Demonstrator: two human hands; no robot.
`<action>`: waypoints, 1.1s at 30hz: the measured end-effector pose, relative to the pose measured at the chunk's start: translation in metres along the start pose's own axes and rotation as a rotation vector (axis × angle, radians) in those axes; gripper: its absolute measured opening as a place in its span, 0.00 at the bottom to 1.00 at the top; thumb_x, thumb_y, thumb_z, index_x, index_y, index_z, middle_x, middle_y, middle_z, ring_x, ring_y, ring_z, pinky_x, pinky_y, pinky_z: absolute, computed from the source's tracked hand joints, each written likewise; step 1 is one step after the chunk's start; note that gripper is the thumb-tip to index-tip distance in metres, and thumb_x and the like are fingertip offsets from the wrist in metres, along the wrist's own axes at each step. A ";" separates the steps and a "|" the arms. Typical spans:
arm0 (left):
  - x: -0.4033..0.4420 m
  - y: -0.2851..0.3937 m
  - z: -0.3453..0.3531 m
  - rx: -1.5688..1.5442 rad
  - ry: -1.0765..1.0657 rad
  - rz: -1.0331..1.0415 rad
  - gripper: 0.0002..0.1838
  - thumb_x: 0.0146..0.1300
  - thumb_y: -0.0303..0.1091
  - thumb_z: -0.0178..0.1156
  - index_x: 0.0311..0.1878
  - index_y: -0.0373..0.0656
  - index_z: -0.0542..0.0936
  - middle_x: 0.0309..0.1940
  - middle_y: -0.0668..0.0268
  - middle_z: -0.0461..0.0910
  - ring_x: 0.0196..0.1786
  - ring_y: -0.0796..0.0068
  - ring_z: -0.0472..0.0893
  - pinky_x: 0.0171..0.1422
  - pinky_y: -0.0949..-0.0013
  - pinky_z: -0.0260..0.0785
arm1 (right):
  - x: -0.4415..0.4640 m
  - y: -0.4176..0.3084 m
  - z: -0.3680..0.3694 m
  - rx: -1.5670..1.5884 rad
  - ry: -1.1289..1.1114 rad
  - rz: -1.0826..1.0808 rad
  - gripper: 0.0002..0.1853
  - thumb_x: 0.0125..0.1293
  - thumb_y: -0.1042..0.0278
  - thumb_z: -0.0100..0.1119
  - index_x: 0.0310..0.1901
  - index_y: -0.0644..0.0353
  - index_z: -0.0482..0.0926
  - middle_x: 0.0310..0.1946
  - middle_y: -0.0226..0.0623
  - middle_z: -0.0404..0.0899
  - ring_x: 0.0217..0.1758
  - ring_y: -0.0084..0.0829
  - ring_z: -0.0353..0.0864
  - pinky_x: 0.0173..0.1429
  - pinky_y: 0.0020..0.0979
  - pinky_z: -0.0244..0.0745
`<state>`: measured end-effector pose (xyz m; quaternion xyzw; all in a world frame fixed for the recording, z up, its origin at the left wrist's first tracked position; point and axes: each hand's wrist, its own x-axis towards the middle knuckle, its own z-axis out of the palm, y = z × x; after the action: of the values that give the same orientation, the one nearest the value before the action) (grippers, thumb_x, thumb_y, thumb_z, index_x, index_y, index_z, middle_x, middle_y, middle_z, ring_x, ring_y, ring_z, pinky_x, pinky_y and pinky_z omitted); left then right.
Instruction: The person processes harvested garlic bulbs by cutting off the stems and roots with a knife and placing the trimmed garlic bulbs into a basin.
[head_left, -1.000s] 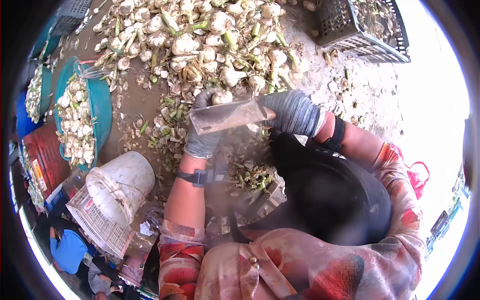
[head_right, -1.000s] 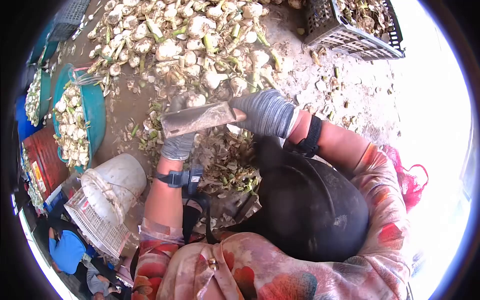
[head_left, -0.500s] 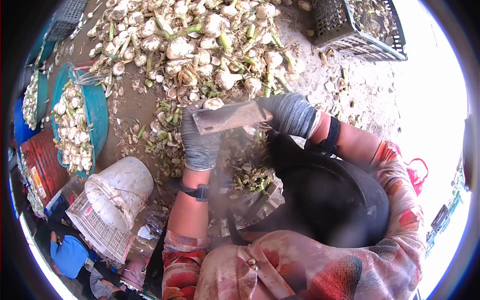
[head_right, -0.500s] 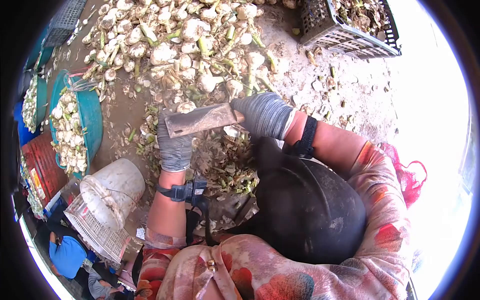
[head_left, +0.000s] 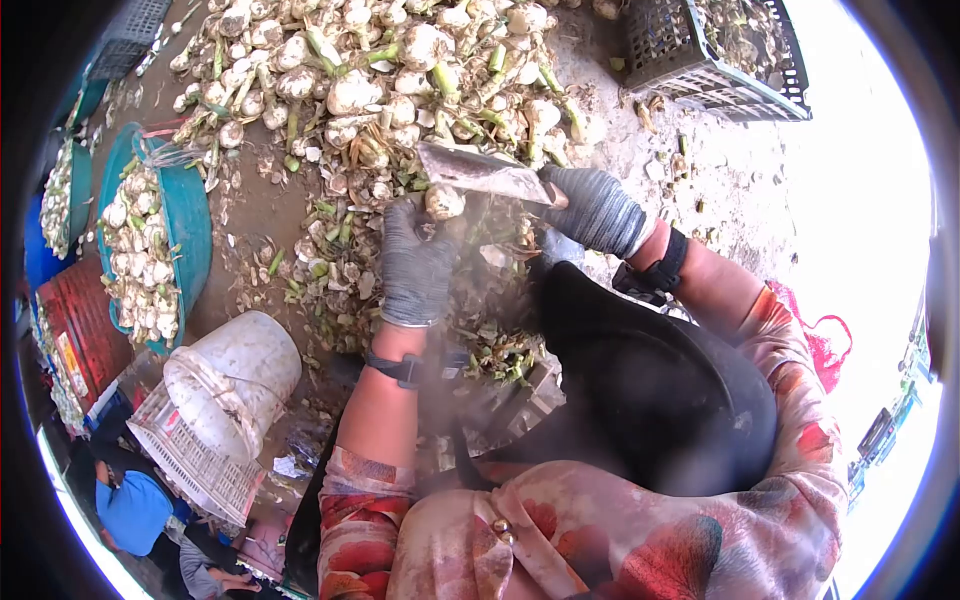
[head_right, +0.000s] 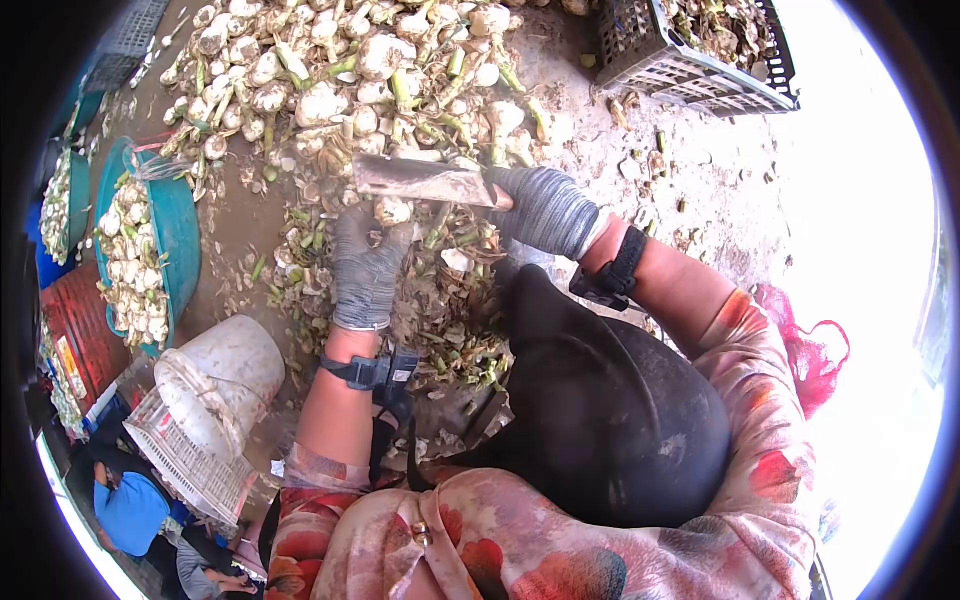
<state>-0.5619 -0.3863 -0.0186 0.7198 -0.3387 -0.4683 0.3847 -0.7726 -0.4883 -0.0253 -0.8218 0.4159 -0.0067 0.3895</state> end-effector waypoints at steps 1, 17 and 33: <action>0.002 -0.007 -0.001 0.002 -0.005 -0.002 0.23 0.59 0.25 0.63 0.57 0.37 0.67 0.49 0.62 0.74 0.49 0.75 0.73 0.56 0.70 0.68 | 0.000 -0.006 0.001 0.009 -0.035 -0.034 0.13 0.61 0.56 0.58 0.41 0.54 0.78 0.28 0.46 0.80 0.34 0.50 0.80 0.38 0.44 0.74; 0.001 -0.061 -0.010 -0.179 -0.288 0.042 0.22 0.66 0.45 0.58 0.60 0.46 0.73 0.53 0.63 0.79 0.53 0.68 0.79 0.59 0.66 0.70 | -0.002 -0.024 0.015 0.010 -0.141 -0.308 0.06 0.56 0.65 0.56 0.35 0.53 0.75 0.26 0.42 0.79 0.33 0.49 0.82 0.35 0.46 0.75; -0.019 0.004 -0.013 0.064 -0.229 0.110 0.24 0.59 0.31 0.65 0.56 0.36 0.67 0.47 0.60 0.76 0.47 0.74 0.76 0.53 0.70 0.71 | 0.023 0.026 -0.003 -0.331 -0.373 0.165 0.14 0.62 0.60 0.54 0.45 0.59 0.77 0.28 0.45 0.82 0.31 0.43 0.83 0.36 0.40 0.77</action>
<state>-0.5563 -0.3693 -0.0039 0.6536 -0.4343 -0.5146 0.3455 -0.7763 -0.5149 -0.0471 -0.8246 0.3978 0.2449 0.3191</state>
